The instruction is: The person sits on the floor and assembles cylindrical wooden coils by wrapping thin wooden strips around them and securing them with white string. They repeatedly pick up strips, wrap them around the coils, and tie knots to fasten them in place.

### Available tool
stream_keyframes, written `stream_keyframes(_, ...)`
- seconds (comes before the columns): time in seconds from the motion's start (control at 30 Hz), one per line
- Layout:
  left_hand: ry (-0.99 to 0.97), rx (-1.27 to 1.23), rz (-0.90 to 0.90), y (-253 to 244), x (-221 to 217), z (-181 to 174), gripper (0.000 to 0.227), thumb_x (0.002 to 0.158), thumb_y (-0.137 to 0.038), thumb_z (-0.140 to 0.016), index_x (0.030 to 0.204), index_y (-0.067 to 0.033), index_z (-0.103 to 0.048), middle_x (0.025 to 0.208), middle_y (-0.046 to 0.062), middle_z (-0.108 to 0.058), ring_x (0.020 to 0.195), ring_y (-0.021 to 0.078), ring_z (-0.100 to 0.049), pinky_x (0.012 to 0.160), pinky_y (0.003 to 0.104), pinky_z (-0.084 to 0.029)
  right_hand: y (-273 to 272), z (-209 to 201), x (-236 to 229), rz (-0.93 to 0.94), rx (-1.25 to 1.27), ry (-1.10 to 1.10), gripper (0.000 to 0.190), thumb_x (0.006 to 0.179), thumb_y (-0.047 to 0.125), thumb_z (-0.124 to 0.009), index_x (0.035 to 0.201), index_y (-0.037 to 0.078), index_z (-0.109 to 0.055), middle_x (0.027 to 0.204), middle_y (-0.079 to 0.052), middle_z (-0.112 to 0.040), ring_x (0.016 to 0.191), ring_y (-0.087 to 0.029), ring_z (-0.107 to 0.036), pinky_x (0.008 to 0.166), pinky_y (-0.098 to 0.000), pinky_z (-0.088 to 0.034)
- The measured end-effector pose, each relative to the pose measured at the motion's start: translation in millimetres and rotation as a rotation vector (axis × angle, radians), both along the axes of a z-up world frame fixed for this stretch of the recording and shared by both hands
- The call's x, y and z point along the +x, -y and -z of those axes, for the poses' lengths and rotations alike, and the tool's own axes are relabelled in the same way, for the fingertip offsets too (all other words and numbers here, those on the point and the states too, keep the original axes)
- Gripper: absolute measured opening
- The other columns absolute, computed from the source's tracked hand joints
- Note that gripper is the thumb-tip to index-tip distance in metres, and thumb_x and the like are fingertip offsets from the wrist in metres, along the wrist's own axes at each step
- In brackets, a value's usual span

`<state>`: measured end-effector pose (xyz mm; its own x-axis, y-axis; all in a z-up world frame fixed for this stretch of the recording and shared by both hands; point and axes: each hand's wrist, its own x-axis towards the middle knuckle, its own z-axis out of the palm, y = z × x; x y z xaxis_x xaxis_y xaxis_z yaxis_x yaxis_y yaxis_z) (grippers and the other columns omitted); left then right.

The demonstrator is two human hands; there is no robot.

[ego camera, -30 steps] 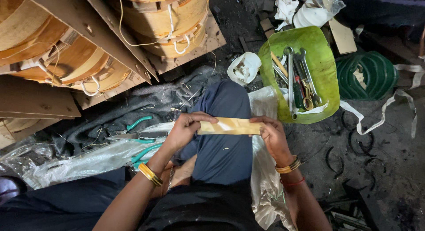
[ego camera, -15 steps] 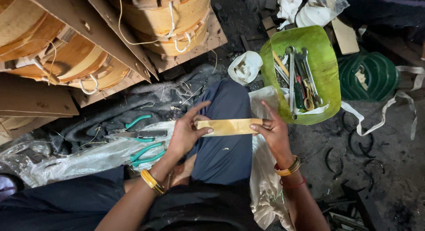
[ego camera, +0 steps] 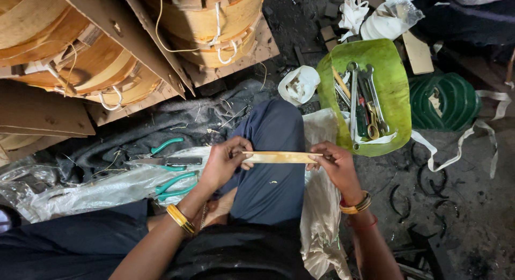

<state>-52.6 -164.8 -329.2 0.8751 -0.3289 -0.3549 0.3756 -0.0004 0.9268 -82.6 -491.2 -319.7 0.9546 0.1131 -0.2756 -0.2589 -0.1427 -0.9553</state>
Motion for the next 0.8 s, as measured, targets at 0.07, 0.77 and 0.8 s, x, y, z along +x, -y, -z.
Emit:
stream_keyframes(0.07, 0.034, 0.011, 0.032, -2.0, -1.9, -1.3, 0.012, 0.094, 0.005, -0.06, 0.105, 0.0013, -0.066, 0.087, 0.011, -0.076, 0.077, 0.0148, -0.076, 0.067, 0.028, -0.063, 3.7, 6.6, -0.2, 0.026, 0.067, 0.001, 0.014, 0.094, -0.003, -0.064, 0.106, -0.003, -0.07, 0.088, -0.011, -0.075, 0.076, -0.019, -0.076, 0.068, -0.0284, -0.058)
stream_keyframes(0.77, 0.185, -0.177, 0.031, -7.8, -12.6, -8.9, 0.031, 0.094, 0.013, -0.053, 0.111, 0.0018, -0.076, 0.108, 0.013, -0.074, 0.091, 0.0183, -0.076, 0.086, 0.029, -0.062, 16.2, 28.0, 10.7, -0.055, 0.365, 0.056, 0.021, 0.098, 0.001, -0.055, 0.104, -0.005, -0.074, 0.094, -0.018, -0.076, 0.082, -0.026, -0.076, 0.076, -0.0372, -0.063)
stream_keyframes(0.8, 0.194, -0.181, 0.032, -7.4, -14.1, -10.9, 0.031, 0.094, 0.012, -0.054, 0.112, 0.0014, -0.076, 0.109, 0.012, -0.074, 0.093, 0.0178, -0.076, 0.087, 0.028, -0.063, 15.0, 24.7, 12.9, -0.051, 0.38, 0.067, 0.022, 0.097, 0.003, -0.054, 0.103, -0.005, -0.074, 0.095, -0.018, -0.076, 0.083, -0.026, -0.077, 0.076, -0.0369, -0.063)
